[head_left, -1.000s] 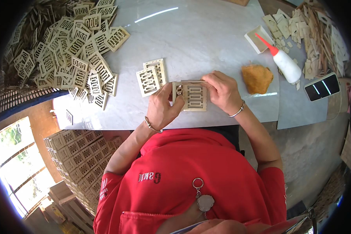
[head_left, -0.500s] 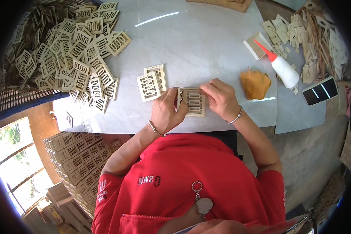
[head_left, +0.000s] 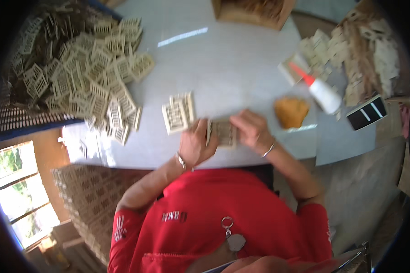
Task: Assembling small wooden boxes by gluing components and securing them with rubber bands.
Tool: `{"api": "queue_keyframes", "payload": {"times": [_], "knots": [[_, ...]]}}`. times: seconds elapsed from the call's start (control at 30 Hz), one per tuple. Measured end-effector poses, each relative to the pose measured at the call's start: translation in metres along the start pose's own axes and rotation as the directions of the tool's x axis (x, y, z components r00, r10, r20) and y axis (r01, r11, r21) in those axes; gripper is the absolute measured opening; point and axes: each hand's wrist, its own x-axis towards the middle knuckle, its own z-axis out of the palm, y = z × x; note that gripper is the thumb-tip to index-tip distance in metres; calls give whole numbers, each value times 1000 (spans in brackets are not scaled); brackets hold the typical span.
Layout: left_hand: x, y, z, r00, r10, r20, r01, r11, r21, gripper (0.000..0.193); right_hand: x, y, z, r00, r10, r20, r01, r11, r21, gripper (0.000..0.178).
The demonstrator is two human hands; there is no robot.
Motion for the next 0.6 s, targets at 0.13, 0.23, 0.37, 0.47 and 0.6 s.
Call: {"api": "queue_keyframes", "payload": {"times": [0.13, 0.23, 0.37, 0.47, 0.6], "knots": [[-2, -4, 7, 1000, 15, 25, -15, 1000, 5, 20, -13, 6, 6, 999, -23, 23, 23, 1000, 14, 28], [-9, -15, 12, 999, 36, -3, -36, 999, 28, 25, -18, 4, 9, 999, -36, 25, 36, 999, 15, 24], [-14, -9, 7, 1000, -7, -8, 7, 1000, -3, 38, -24, 0, 12, 1000, -23, 2, 23, 1000, -14, 14], [-14, -4, 3, 999, -42, -8, 41, 999, -21, 42, -24, 0, 8, 1000, 16, 22, -17, 999, 45, 16], [-7, 7, -10, 973, -200, 116, 214, 969, -122, 49, -22, -1, 1, 992, 107, 65, -109, 994, 27, 23]]}}
